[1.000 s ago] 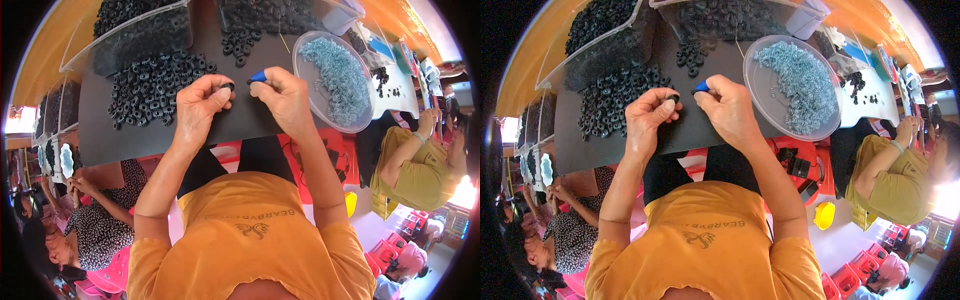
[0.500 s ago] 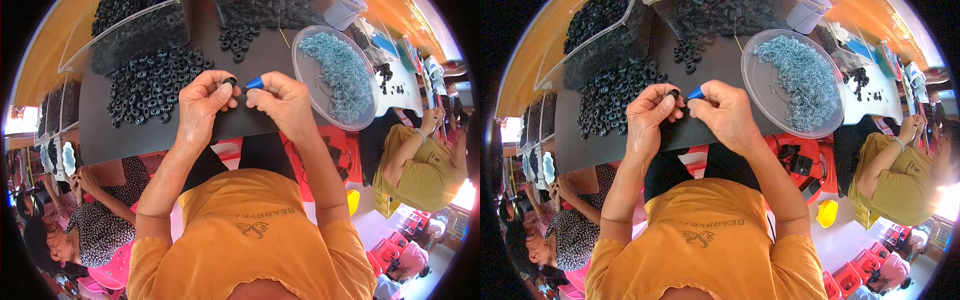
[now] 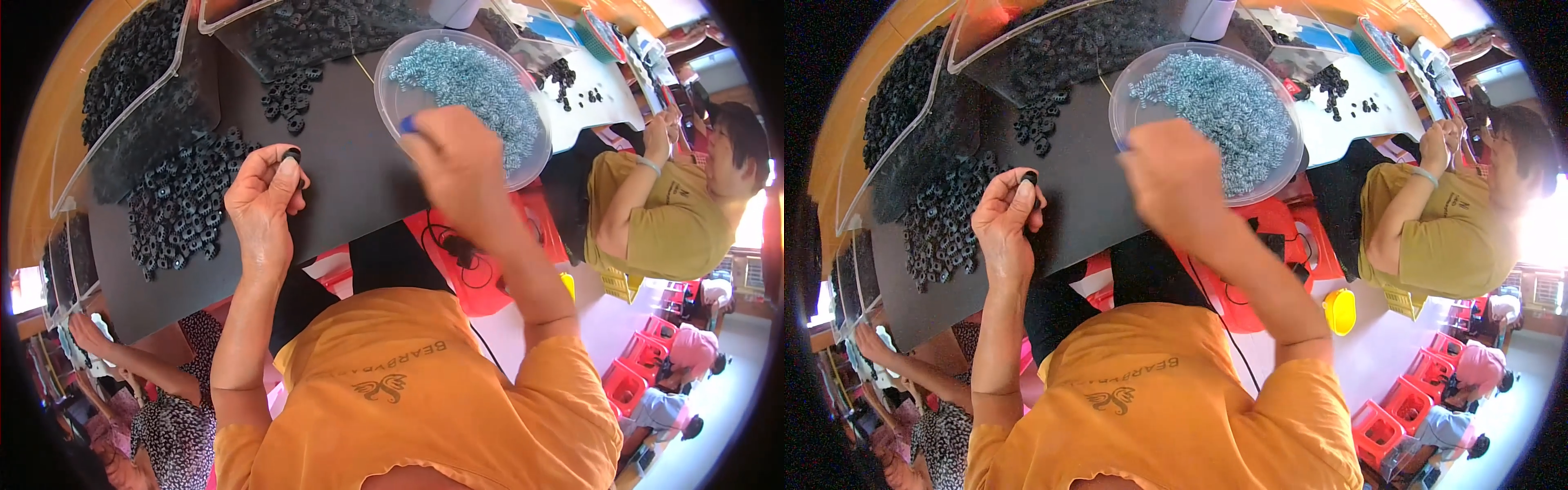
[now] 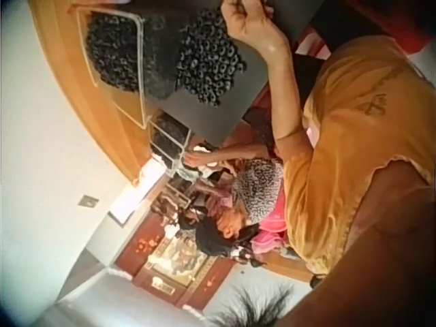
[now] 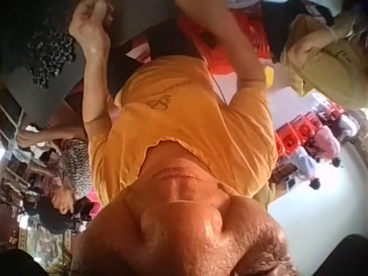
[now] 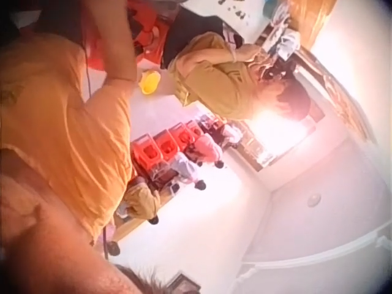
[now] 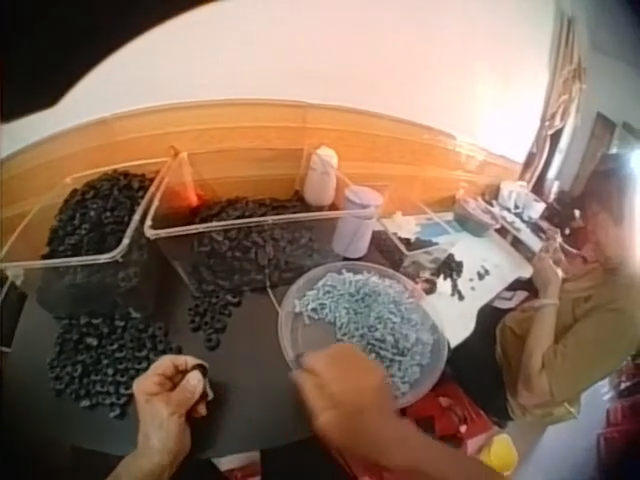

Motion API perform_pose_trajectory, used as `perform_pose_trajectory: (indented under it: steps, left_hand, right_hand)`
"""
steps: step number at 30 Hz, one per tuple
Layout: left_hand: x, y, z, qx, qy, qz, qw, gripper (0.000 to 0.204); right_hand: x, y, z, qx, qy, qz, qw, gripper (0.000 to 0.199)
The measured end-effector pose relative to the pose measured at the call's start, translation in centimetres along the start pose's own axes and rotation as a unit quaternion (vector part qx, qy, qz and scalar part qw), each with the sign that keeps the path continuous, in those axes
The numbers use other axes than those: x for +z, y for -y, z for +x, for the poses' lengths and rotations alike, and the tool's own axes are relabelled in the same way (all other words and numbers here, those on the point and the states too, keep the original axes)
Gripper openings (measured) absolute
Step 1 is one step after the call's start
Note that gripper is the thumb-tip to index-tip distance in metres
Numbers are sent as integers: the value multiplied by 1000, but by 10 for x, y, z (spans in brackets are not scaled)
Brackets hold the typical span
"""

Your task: Manually assembling black plastic components by inserting blue caps into them at a workbench.

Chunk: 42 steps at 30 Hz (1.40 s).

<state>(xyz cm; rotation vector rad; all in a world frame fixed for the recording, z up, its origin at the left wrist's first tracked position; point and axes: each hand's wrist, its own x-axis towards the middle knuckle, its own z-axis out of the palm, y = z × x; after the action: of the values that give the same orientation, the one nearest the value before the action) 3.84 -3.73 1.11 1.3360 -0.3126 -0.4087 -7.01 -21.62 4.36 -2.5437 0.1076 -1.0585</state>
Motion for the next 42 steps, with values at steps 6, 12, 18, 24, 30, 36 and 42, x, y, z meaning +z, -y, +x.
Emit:
perform_pose_trajectory:
  steps: [6,12,18,24,30,36,42]
  left_hand:
    - [0,2,-1,-8,10,21,1000,14]
    - [3,2,-2,-12,30,34,999,15]
    - [1,2,-6,-12,16,68,998,17]
    - [-2,7,-2,16,81,38,996,24]
    - [-16,9,0,-14,89,-36,995,20]
    - [-16,1,-2,-80,55,-22,995,19]
    - [-10,1,5,-61,116,-73,989,16]
  right_hand:
    - [-16,-51,-2,119,137,-62,981,16]
    - [-3,-56,2,66,181,-197,961,18]
    - [8,-57,-3,1,132,-180,975,11]
    - [-3,5,9,-24,12,71,997,13]
    - [46,40,2,3,9,192,981,13]
    - [53,44,2,65,18,225,972,10]
    - [41,38,7,164,73,297,938,11]
